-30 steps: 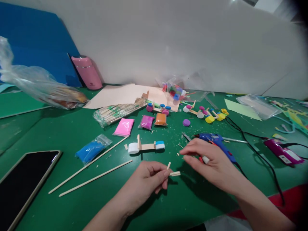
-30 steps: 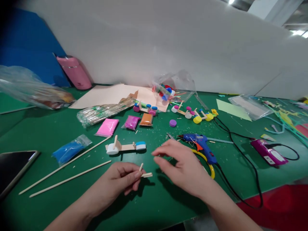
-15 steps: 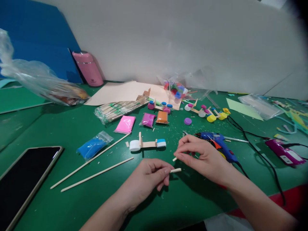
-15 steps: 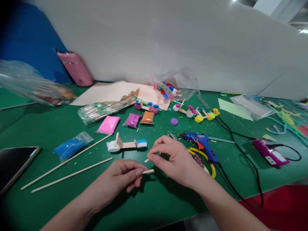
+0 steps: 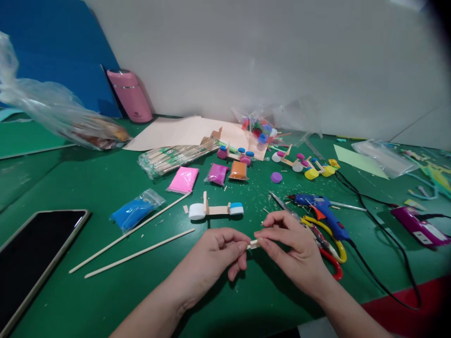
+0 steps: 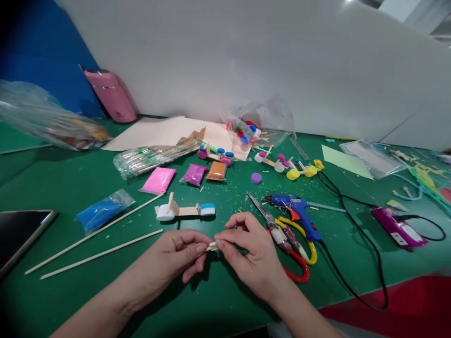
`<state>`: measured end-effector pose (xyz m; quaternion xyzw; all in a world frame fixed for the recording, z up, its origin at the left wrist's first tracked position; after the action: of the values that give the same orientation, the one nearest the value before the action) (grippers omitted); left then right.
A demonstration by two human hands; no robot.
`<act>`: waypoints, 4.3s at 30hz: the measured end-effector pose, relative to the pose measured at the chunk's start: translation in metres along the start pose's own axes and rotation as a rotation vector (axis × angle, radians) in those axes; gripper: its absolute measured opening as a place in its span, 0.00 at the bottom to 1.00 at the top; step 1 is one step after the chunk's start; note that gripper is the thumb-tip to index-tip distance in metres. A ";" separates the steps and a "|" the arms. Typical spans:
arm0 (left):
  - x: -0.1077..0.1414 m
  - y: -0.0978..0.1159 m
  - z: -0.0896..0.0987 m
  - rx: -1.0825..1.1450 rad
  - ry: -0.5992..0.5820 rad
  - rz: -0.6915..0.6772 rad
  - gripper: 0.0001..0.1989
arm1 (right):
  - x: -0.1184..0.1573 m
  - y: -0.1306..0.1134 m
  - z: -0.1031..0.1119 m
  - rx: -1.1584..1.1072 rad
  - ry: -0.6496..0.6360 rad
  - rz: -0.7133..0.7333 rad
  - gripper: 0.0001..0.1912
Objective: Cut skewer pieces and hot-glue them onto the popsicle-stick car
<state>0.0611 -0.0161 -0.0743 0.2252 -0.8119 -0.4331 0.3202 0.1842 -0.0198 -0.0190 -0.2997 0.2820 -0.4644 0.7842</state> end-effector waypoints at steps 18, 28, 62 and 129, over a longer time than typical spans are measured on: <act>-0.001 -0.001 0.000 -0.001 -0.013 -0.010 0.07 | 0.002 0.001 -0.003 -0.015 -0.009 -0.018 0.09; -0.001 -0.001 0.000 0.006 -0.024 -0.018 0.07 | 0.003 0.001 -0.004 -0.012 -0.013 -0.011 0.09; -0.002 0.000 -0.002 0.078 -0.033 0.007 0.05 | -0.001 0.019 -0.014 -0.378 -0.120 -0.252 0.04; -0.003 0.002 0.005 0.198 0.075 -0.121 0.11 | -0.012 0.020 -0.048 -0.864 -0.116 -0.266 0.10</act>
<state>0.0591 -0.0104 -0.0760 0.3202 -0.8231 -0.3607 0.2999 0.1555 -0.0110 -0.0630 -0.6584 0.3646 -0.3835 0.5354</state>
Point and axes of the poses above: each hand's wrist, its own x-axis away from the middle knuckle, its own z-axis out of the back of the hand, y = z × x, the point moved 7 cm from there along -x, towards the middle knuckle, and after that the axes turned 12 degrees about -y, right-handed, at the moved point
